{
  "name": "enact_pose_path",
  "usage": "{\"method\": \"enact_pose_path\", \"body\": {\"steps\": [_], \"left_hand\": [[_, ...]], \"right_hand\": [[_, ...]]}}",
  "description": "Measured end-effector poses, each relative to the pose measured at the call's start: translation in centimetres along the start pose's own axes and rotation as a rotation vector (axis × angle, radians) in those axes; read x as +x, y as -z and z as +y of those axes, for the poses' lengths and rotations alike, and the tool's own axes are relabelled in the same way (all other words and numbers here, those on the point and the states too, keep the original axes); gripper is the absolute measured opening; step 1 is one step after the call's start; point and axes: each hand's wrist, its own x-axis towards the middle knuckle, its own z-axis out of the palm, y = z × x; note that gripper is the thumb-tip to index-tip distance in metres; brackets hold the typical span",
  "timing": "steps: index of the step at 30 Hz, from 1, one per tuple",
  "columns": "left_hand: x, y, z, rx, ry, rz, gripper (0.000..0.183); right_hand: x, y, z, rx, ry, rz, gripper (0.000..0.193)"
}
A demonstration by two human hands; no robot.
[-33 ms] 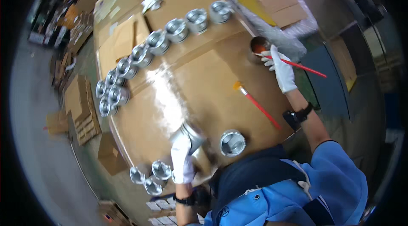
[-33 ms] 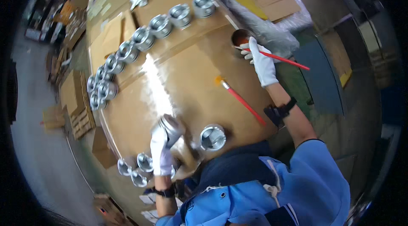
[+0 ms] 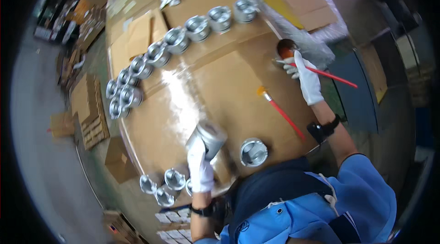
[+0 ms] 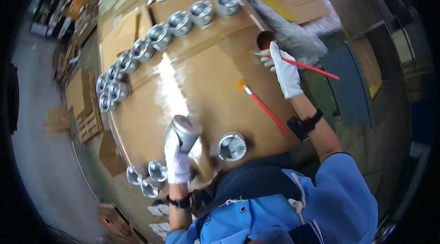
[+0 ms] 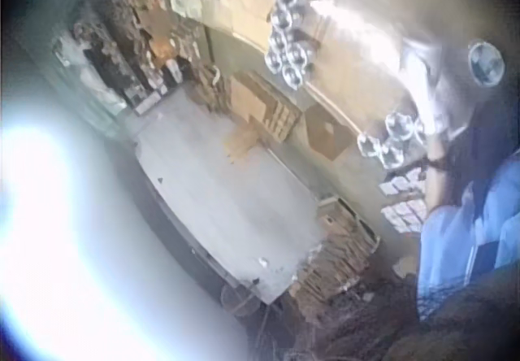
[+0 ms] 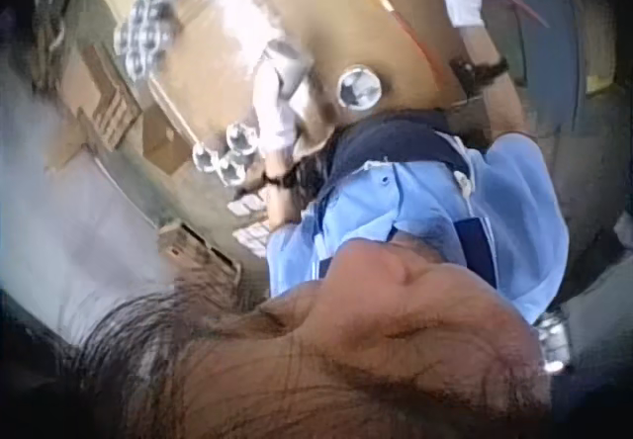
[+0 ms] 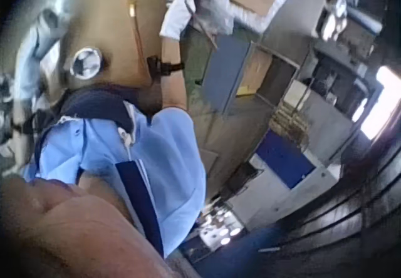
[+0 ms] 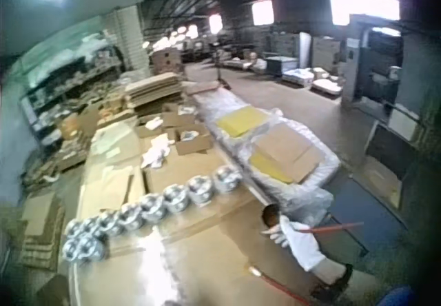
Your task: The person applies a protective coating to the crown of metal pistons using a handheld brush.
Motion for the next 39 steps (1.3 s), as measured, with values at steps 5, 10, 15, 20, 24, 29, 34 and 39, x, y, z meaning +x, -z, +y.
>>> {"method": "enact_pose_path", "body": {"steps": [5, 10, 15, 20, 24, 29, 34, 39], "left_hand": [[3.4, -4.4, -1.6, -1.017, 0.203, -0.007, 0.057], [3.5, -6.3, -0.8, -1.043, 0.257, -0.018, 0.056], [3.2, -4.9, -0.7, -1.142, 0.302, 0.026, 0.054], [2.8, -2.6, 3.2, -0.809, 0.422, -0.044, 0.054], [2.6, -2.8, 6.8, 0.227, 0.202, -0.307, 0.036], [4.4, -4.8, 3.1, 0.611, 0.166, -0.007, 0.025], [8.2, -1.8, 0.3, -0.074, 0.083, 0.076, 0.027], [18.3, 2.8, 4.8, 1.124, -0.094, 0.211, 0.054]], "right_hand": [[-10.4, -6.4, -3.4, -0.049, 0.146, -0.336, 0.056], [-12.5, -9.2, -3.7, -0.408, 0.487, -0.563, 0.059], [-11.4, -9.7, -3.5, -0.064, -0.041, -0.414, 0.059], [-8.4, -9.9, -3.6, 0.044, -0.1, -0.471, 0.056], [-7.8, -9.8, -3.3, 0.03, -0.05, -0.584, 0.058], [-11.4, -9.2, -0.8, -0.608, 1.078, -0.392, 0.024], [-14.2, -10.6, 3.7, -0.535, 1.145, -0.478, 0.007], [-10.7, -9.6, 4.7, -0.738, 0.956, -0.469, 0.018]]}}
